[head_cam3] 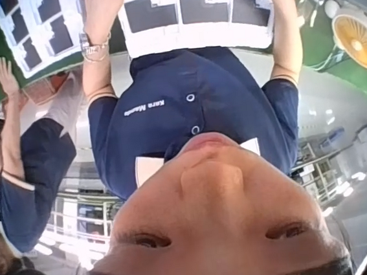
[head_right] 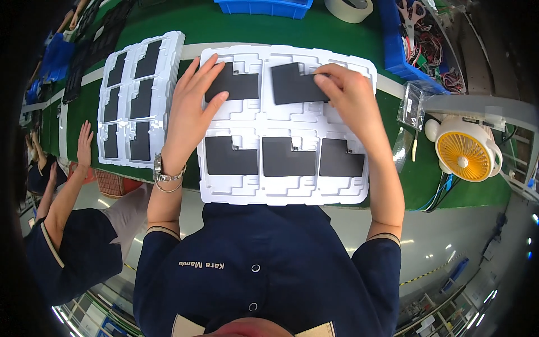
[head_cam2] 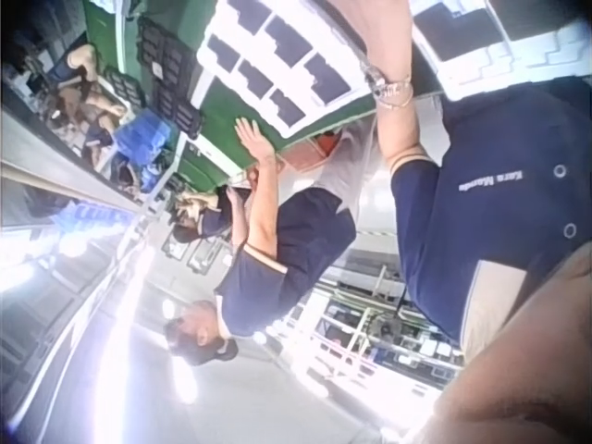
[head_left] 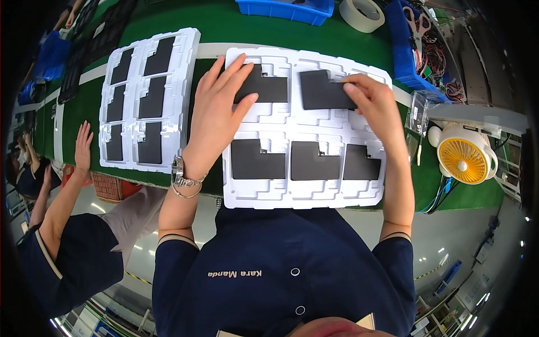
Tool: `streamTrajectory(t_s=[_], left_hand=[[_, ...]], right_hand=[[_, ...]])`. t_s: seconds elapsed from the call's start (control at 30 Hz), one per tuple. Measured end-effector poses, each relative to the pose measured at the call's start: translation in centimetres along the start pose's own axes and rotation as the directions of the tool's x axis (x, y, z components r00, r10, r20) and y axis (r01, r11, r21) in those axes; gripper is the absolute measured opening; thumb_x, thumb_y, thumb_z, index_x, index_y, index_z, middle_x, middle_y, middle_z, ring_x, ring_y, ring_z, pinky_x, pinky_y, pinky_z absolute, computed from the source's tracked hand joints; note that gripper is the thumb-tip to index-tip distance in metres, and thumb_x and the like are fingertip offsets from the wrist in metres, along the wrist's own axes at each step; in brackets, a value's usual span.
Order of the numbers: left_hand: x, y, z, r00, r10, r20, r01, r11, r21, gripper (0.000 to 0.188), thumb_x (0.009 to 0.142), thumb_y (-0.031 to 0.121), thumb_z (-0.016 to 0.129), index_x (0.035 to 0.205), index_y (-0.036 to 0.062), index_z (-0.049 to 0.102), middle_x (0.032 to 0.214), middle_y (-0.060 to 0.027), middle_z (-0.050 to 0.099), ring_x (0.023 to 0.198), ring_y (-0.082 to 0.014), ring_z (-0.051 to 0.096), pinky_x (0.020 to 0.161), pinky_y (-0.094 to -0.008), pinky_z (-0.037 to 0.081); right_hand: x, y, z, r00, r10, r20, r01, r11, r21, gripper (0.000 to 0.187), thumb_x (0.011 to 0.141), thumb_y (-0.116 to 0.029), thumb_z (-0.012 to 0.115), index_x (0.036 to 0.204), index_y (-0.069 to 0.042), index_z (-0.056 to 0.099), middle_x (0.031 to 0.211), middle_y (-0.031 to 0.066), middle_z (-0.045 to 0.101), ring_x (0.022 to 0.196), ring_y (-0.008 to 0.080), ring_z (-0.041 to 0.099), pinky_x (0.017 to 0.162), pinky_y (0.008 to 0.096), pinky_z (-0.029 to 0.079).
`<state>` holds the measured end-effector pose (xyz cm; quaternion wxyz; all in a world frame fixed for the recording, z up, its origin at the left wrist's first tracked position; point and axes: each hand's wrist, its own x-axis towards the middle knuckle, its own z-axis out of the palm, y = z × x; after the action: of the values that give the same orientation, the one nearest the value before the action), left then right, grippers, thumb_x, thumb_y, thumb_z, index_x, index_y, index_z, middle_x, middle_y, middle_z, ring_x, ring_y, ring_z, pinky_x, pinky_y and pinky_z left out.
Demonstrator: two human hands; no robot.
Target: The person assembles small rectangular electronic components by hand, placing them into white plastic trays.
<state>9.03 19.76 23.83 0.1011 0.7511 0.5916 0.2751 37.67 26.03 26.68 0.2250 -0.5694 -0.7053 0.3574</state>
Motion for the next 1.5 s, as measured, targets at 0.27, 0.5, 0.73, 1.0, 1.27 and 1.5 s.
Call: streamTrajectory(t_s=[0.27, 0.5, 0.73, 1.0, 1.27, 1.5], left_hand=[[-0.6, 1.0, 0.1, 0.998, -0.036, 0.054, 0.027, 0.987, 0.157, 0.046, 0.092, 0.026, 0.062, 0.133, 0.0065, 0.056, 0.146, -0.008, 0.048, 0.141, -0.0343, 0.032, 0.115, -0.0511, 0.021], [-0.4, 5.9, 0.1, 0.912, 0.336, 0.235, -0.319, 0.941, -0.111, 0.056, 0.084, 0.034, 0.069, 0.131, 0.0051, 0.057, 0.145, -0.0073, 0.047, 0.14, -0.0303, 0.034, 0.113, -0.051, 0.026], [0.8, 5.7, 0.8, 0.878, 0.359, 0.316, -0.381, 0.924, 0.011, 0.055, 0.086, 0.035, 0.067, 0.13, 0.0047, 0.057, 0.143, -0.0079, 0.049, 0.138, -0.0295, 0.036, 0.114, -0.05, 0.026], [0.8, 7.8, -0.8, 0.964, 0.107, 0.244, 0.062, 0.801, -0.595, 0.044, 0.089, 0.027, 0.069, 0.118, -0.0031, 0.055, 0.114, -0.0171, 0.062, 0.102, -0.0359, 0.061, 0.086, -0.038, 0.05], [0.2, 7.3, -2.4, 0.893, -0.217, 0.393, 0.445, 0.301, -0.843, 0.023, 0.091, 0.015, 0.066, 0.104, -0.0031, 0.061, 0.09, -0.0061, 0.064, 0.075, -0.0106, 0.063, 0.064, -0.0245, 0.054], [-0.3, 6.7, -1.7, 0.948, -0.181, 0.26, 0.316, 0.472, -0.823, 0.024, 0.089, 0.017, 0.068, 0.103, -0.001, 0.06, 0.082, -0.0008, 0.058, 0.071, -0.0076, 0.054, 0.063, -0.0236, 0.044]], right_hand=[[-0.4, 0.1, -1.3, 0.968, -0.175, -0.18, 0.058, 0.853, -0.519, 0.034, 0.08, -0.026, 0.076, 0.106, -0.008, 0.062, 0.064, 0.0035, 0.058, 0.057, 0.0232, 0.058, 0.053, 0.037, 0.045], [-0.8, 0.7, -2.0, 0.909, -0.395, -0.135, 0.239, 0.759, -0.606, 0.029, 0.076, -0.015, 0.077, 0.101, -0.006, 0.065, 0.087, 0.0069, 0.058, 0.084, 0.0256, 0.056, 0.072, 0.0366, 0.048], [0.7, 2.5, -3.2, 0.891, -0.448, -0.07, 0.363, 0.796, -0.485, 0.024, 0.077, -0.009, 0.074, 0.098, -0.005, 0.063, 0.086, 0.0081, 0.06, 0.084, 0.0267, 0.057, 0.076, 0.0368, 0.049], [-1.3, -6.8, -1.3, 0.877, -0.478, 0.039, 0.468, 0.871, 0.148, 0.02, 0.078, -0.002, 0.071, 0.093, 0.001, 0.059, 0.084, 0.0062, 0.061, 0.08, 0.0191, 0.06, 0.078, 0.0302, 0.049], [-1.9, -6.8, 1.7, 0.959, -0.269, 0.094, 0.204, 0.879, 0.431, 0.011, 0.09, -0.01, 0.064, 0.092, 0.0, 0.062, 0.086, 0.0033, 0.062, 0.081, 0.0134, 0.055, 0.078, 0.0286, 0.046], [-2.2, -6.4, 2.0, 0.94, -0.251, 0.229, 0.107, 0.859, 0.5, 0.01, 0.091, -0.01, 0.063, 0.089, 0.0, 0.062, 0.085, 0.002, 0.061, 0.083, 0.0133, 0.056, 0.08, 0.0279, 0.045]])
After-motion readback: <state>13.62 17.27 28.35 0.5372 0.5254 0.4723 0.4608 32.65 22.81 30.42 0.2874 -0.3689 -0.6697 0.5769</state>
